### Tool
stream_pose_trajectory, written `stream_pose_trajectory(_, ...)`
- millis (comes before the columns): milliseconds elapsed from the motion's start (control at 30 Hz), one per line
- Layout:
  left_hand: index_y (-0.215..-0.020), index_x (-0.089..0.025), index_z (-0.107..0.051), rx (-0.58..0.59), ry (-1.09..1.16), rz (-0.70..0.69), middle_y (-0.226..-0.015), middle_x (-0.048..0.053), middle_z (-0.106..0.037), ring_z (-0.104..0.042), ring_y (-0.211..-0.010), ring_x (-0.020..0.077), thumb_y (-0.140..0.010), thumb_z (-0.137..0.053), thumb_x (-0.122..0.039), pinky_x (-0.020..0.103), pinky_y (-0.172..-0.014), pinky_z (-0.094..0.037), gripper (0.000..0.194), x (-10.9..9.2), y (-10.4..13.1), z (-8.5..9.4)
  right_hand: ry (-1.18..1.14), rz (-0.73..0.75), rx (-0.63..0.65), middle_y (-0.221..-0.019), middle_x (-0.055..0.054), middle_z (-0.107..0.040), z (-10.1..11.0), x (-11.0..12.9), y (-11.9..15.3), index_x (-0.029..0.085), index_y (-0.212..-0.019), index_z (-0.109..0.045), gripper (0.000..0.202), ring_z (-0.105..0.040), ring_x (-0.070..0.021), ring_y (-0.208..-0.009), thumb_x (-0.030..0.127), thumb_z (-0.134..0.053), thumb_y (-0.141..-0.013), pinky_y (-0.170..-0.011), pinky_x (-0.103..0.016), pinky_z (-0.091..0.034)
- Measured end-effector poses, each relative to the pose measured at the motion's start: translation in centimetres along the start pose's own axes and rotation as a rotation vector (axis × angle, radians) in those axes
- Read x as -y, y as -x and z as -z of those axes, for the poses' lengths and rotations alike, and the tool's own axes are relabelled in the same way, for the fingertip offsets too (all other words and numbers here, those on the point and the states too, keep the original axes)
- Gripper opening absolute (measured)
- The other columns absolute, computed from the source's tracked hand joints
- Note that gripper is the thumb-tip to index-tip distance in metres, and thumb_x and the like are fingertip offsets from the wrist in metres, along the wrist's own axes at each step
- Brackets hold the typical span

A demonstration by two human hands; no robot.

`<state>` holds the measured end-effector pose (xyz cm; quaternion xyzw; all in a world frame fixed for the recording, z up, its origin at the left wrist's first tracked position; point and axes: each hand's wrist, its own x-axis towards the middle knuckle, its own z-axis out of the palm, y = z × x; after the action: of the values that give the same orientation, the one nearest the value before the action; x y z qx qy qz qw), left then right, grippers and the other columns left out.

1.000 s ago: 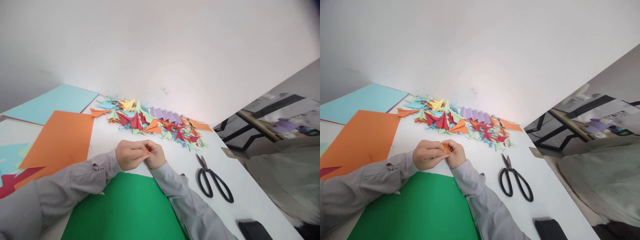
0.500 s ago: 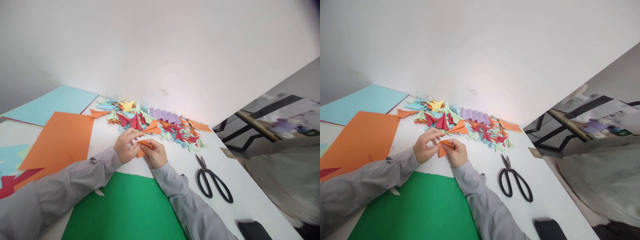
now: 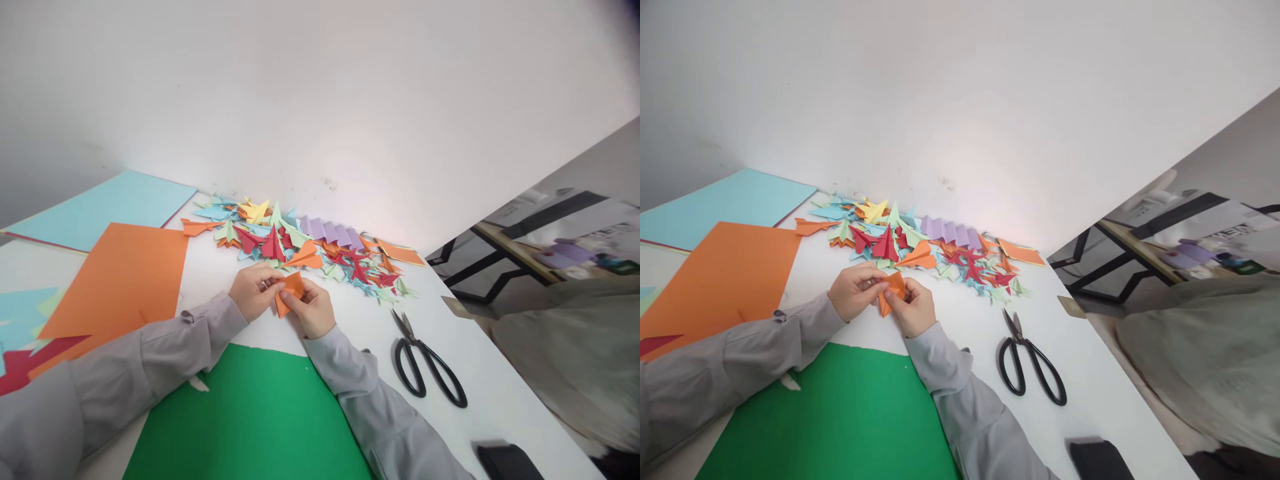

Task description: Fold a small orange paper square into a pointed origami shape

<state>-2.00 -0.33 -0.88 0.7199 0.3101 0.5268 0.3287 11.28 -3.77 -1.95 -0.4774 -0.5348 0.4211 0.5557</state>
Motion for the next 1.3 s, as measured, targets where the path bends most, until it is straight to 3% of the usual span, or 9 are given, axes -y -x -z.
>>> stream_pose_trajectory(267,-0.073,-0.011,-0.064,0.085,0.181,0.224,-0.066,0.003,-0.061,-0.052,-0.039,0.0063,-0.068,-0.061,-0.022,0.017,-0.034,-0.045,0.013,0.5,-0.1,-0.2,-0.062,-0.014,-0.024,-0.062,0.001,-0.060,0.0,0.0,0.0,0.018,-0.073,-0.061,0.021,-0.053,-0.0129,-0.054,0.033,-0.069,-0.062,-0.052,-0.026,-0.042)
stream_pose_trajectory(433,-0.073,-0.010,-0.063,-0.011,0.297,0.331,-0.056,0.001,-0.059,-0.051,-0.035,0.0068,-0.064,-0.065,-0.024,0.017,-0.031,-0.044,0.017,0.1,-0.3,-0.2,-0.137,-0.053,-0.028,-0.051,0.000,-0.053,0.3,-0.3,0.0,0.017,-0.070,-0.061,0.034,-0.047,-0.0120,-0.044,0.047,-0.049,-0.078,-0.038,-0.024,-0.032)
stream_pose_trajectory(533,-0.073,-0.010,-0.063,-0.048,0.324,0.369,-0.053,0.000,-0.059,-0.051,-0.034,0.0073,-0.061,-0.066,-0.023,0.017,-0.031,-0.044,0.018,0.0,-0.4,-0.1,-0.133,-0.088,-0.055,-0.047,0.000,-0.052,0.4,-0.4,0.0,0.016,-0.069,-0.061,0.035,-0.046,-0.0118,-0.042,0.049,-0.050,-0.076,-0.036,-0.023,-0.029)
stream_pose_trajectory(800,-0.071,-0.009,-0.064,-0.037,0.311,0.413,-0.053,0.000,-0.060,-0.051,-0.034,0.0074,-0.059,-0.068,-0.025,0.018,-0.032,-0.044,0.020,-0.3,-0.6,0.1,-0.072,-0.093,-0.071,-0.045,0.002,-0.052,0.3,-0.1,0.0,0.015,-0.076,-0.064,0.038,-0.042,-0.0096,-0.039,0.051,-0.058,-0.070,-0.037,-0.023,-0.029)
stream_pose_trajectory(1300,-0.067,-0.010,-0.064,0.046,0.307,0.396,-0.055,0.001,-0.060,-0.052,-0.039,0.0072,-0.059,-0.069,-0.027,0.016,-0.034,-0.044,0.019,-0.2,-0.3,0.0,0.019,-0.042,-0.072,-0.044,0.005,-0.048,-0.1,0.7,0.2,0.017,-0.067,-0.058,0.034,-0.038,-0.0074,-0.037,0.051,-0.058,-0.070,-0.038,-0.021,-0.029)
